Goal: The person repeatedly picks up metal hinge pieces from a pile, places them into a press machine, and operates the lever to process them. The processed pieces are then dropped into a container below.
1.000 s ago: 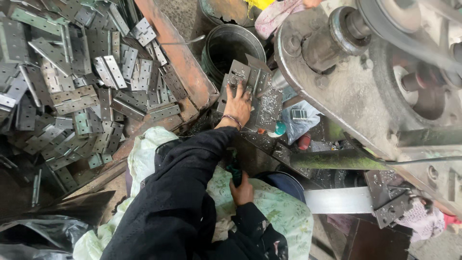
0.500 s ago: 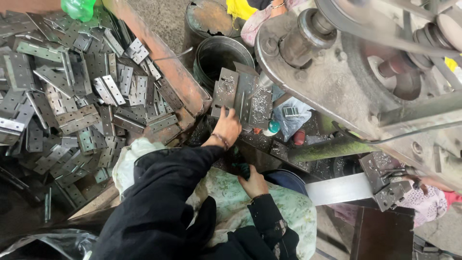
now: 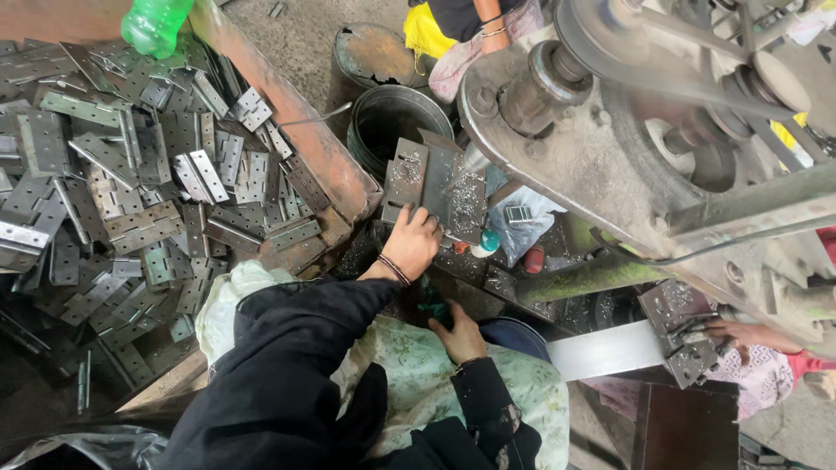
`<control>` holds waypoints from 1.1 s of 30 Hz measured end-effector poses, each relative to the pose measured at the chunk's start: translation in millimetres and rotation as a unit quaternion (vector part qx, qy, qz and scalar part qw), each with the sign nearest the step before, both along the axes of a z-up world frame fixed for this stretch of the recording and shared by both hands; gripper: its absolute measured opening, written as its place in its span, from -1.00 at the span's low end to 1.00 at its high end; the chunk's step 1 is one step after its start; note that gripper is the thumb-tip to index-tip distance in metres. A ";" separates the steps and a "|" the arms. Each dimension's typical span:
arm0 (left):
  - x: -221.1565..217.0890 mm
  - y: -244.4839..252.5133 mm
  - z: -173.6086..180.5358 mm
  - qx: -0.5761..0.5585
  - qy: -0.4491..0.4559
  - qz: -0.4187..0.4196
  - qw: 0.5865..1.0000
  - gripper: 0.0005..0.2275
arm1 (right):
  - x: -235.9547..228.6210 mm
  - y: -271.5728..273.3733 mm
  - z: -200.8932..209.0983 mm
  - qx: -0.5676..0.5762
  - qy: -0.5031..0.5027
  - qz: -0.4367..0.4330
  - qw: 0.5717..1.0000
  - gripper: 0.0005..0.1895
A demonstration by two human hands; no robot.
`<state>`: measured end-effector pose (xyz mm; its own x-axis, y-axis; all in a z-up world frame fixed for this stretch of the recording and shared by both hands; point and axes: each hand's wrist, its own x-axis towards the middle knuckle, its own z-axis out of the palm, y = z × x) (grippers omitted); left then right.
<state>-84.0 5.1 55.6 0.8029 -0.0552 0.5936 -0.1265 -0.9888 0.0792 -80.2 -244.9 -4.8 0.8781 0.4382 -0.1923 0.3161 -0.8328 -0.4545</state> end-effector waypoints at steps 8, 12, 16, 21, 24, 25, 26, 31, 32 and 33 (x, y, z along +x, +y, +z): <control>24.6 9.9 -7.0 -0.585 0.103 -0.071 0.802 -0.81 | 61.0 23.0 21.4 0.475 0.030 -0.040 0.879 -0.51; 46.7 17.0 -3.7 -0.682 0.144 -0.115 0.708 -0.73 | 76.9 42.2 47.8 0.505 -0.064 -0.084 0.857 -0.64; 47.7 38.6 1.5 -0.113 0.169 0.175 0.963 -0.44 | 77.9 73.7 50.4 0.203 -0.268 0.032 0.941 -0.62; 40.1 31.1 -0.4 -0.137 0.210 0.073 0.965 -0.56 | 71.4 101.7 29.2 0.104 -0.266 0.127 0.950 -0.44; 33.1 4.7 -16.5 0.013 0.289 0.038 0.957 -0.66 | 53.4 86.0 23.6 0.132 -0.239 0.098 0.957 -0.42; 31.6 -2.8 -21.3 0.027 0.282 0.038 0.958 -0.68 | 44.7 77.4 25.0 0.141 -0.240 0.101 0.955 -0.43; 33.9 -7.6 -24.1 0.039 0.273 0.042 0.960 -0.69 | 38.7 69.9 28.5 0.150 -0.243 0.108 0.952 -0.43; 53.8 -12.6 -31.2 0.049 0.252 0.075 0.964 -0.68 | -5.0 22.4 31.3 0.048 -0.154 0.099 0.982 -0.33; 56.9 -11.6 -31.6 0.044 0.259 0.075 0.962 -0.69 | -10.2 15.1 25.8 0.033 -0.153 0.107 0.982 -0.29; 58.2 -13.3 -31.4 0.039 0.266 0.075 0.960 -0.69 | -16.2 8.6 17.5 -0.025 -0.096 0.061 0.993 -0.25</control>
